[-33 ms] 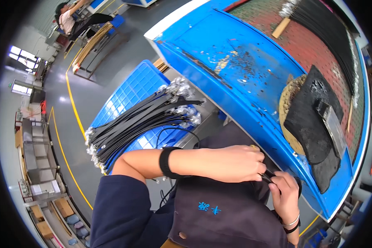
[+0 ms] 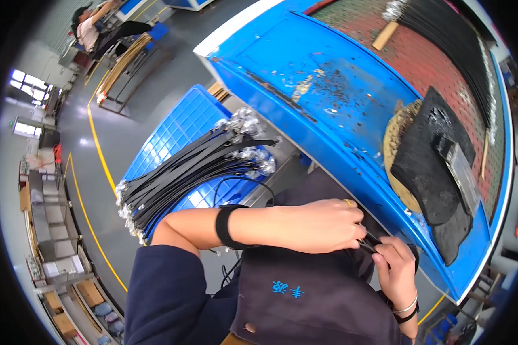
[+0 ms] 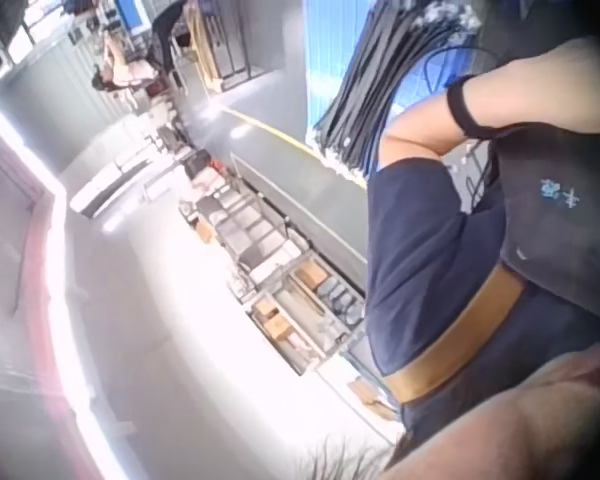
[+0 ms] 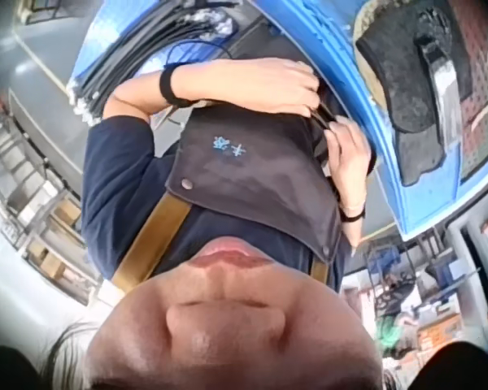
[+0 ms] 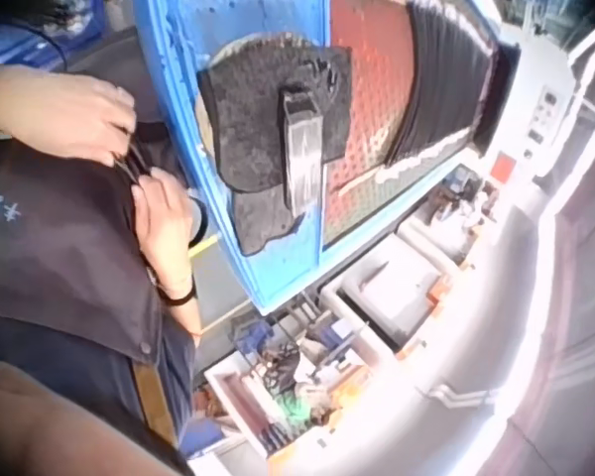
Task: The person picks black cables from a blue bin, threads one end through a metal hook, and secures it using a transparent plastic clip. The person repeats this process for multiple cables, placing the finished assemblies onto a conveyor belt.
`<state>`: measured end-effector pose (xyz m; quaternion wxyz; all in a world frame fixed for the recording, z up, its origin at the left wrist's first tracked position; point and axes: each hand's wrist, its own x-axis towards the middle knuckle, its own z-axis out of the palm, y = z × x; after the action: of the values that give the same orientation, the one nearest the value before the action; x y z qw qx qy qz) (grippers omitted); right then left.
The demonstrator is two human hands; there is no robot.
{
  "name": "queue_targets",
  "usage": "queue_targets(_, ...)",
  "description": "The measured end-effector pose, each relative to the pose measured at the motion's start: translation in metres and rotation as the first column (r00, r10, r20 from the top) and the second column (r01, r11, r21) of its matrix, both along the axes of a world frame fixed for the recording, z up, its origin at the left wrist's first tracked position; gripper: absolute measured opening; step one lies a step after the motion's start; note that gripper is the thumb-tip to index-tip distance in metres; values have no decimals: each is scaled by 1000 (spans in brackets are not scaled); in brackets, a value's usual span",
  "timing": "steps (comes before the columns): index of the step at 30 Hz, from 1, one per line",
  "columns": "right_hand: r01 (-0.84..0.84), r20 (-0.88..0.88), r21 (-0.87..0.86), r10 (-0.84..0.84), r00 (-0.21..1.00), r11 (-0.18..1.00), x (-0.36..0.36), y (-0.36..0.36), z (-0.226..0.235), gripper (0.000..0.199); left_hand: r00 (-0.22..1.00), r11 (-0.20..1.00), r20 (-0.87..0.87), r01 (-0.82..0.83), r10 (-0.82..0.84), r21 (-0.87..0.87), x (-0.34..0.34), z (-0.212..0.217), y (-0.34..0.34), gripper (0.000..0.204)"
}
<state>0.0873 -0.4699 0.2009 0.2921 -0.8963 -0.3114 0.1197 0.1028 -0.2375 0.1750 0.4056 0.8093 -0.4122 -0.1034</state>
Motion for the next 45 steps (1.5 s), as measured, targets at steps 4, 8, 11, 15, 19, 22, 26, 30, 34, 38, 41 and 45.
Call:
queue_targets(4,-27,27,83,24,999,996,6,3,-2,10,979,996,202,-18,-1,89,6,11,2,10)
queue_targets(8,-1,130,68,-8,992,998,12,4,4,13,959,995,279,-81,60,63,11,25,-4,17)
queue_targets(11,12,195,77,-27,980,997,14,2,12,13,946,998,322,-55,41,33,17,34,-4,20)
queue_targets(15,-125,178,170,94,980,978,21,-8,33,19,937,998,350,30,-7,-63,20,43,2,18)
queue_targets(19,300,501,310,-423,755,902,38,-28,60,39,850,989,519,-17,92,-148,22,52,12,15)
queue_targets(22,511,634,180,-497,593,840,74,-58,50,59,789,972,599,9,138,-236,25,60,12,13)
queue_targets(26,577,296,168,-599,744,800,83,-69,35,58,766,963,621,12,166,-271,26,61,12,12)
queue_targets(30,543,11,424,-604,797,725,75,-68,38,50,788,960,598,35,144,-277,28,60,12,13)
queue_targets(34,427,-186,818,-525,830,385,62,-83,33,50,783,962,610,62,118,-266,32,58,9,14)
queue_targets(38,345,-344,939,-74,936,-3,44,-93,33,59,799,972,598,83,66,-218,37,66,6,13)
queue_targets(41,405,-405,910,-398,823,-88,22,-46,40,68,800,975,599,98,42,-200,38,70,2,14)
queue_targets(45,533,-247,817,-704,666,218,6,-23,38,95,805,979,592,102,22,-175,38,75,-3,15)
